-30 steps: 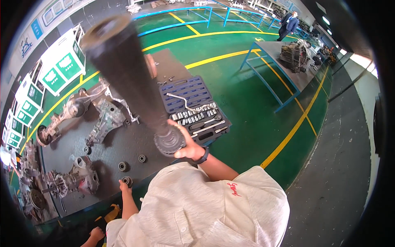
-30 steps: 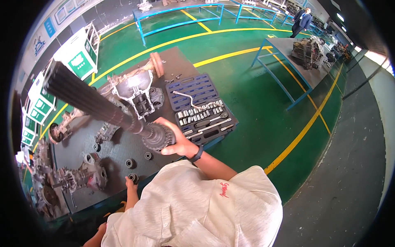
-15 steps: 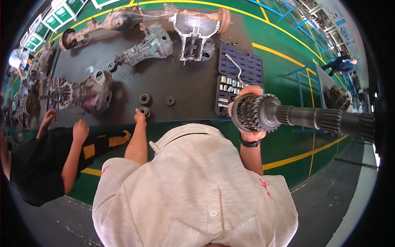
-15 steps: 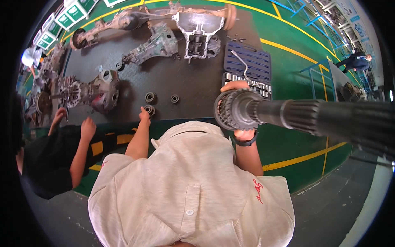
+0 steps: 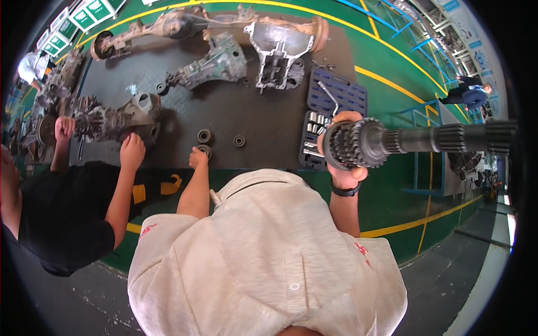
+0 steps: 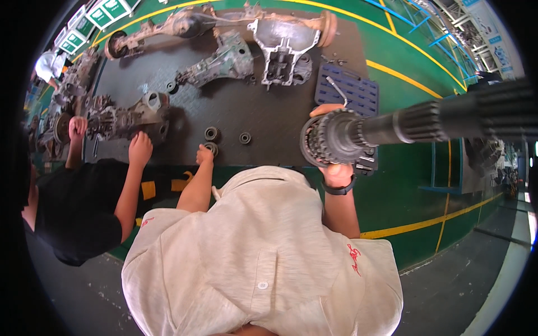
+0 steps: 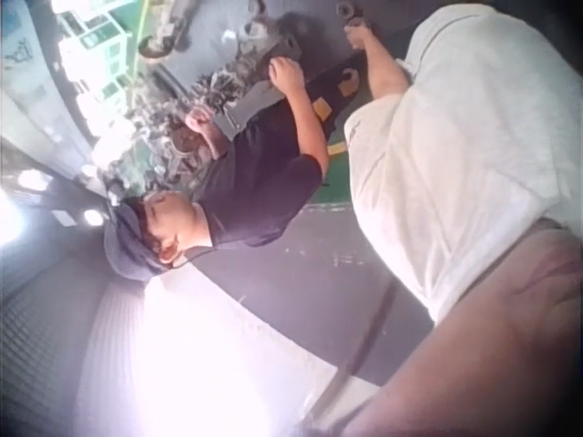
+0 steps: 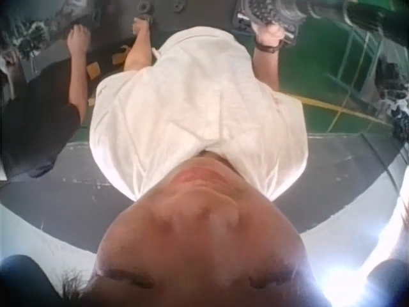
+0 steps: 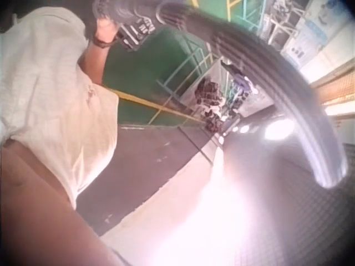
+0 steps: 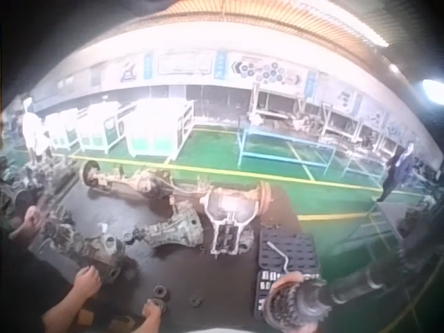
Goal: Disassemble a manual gearbox main shaft assembly by removing gears and bearings.
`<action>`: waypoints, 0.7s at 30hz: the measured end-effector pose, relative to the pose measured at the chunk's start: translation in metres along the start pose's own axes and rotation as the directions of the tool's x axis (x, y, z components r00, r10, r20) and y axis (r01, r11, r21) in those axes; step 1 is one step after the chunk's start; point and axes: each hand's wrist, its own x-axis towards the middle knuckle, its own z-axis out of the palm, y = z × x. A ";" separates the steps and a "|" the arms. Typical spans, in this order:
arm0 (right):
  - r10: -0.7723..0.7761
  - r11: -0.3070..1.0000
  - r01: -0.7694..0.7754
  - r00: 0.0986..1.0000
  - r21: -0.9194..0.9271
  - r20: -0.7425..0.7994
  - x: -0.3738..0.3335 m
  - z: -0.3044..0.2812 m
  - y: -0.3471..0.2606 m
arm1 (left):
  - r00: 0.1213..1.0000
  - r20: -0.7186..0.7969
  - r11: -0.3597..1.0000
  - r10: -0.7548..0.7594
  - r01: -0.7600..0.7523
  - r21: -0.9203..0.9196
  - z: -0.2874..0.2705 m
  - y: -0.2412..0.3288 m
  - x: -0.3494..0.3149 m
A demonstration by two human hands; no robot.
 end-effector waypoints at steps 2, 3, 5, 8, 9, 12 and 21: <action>0.071 0.987 -0.090 0.987 -0.134 -0.142 -0.007 -0.015 0.002 | 0.999 -0.043 0.999 0.012 -0.014 -0.037 0.003 0.001 -0.012; 0.058 0.989 -0.077 0.987 -0.126 -0.149 -0.003 -0.015 -0.001 | 0.995 -0.096 0.998 -0.030 0.024 -0.066 0.004 0.006 -0.016; 0.047 0.991 -0.065 0.987 -0.113 -0.156 0.003 -0.007 -0.005 | 0.989 -0.127 0.992 -0.075 0.060 -0.114 0.002 0.005 -0.021; 0.016 0.985 -0.046 0.984 -0.168 -0.175 0.008 -0.003 -0.010 | 0.965 -0.157 0.943 -0.209 0.156 -0.294 0.002 0.014 -0.027; 0.033 0.988 -0.057 0.986 -0.143 -0.162 0.007 -0.005 -0.009 | 0.966 -0.153 0.941 -0.209 0.156 -0.300 0.002 0.015 -0.030; 0.038 0.990 -0.050 0.995 -0.130 -0.091 0.012 -0.015 -0.004 | 0.954 -0.128 0.922 -0.272 0.220 -0.317 0.005 0.014 -0.022; 0.002 0.993 -0.005 1.000 -0.121 -0.025 0.013 -0.007 -0.002 | 0.980 -0.107 0.972 -0.168 0.147 -0.182 -0.012 0.022 -0.047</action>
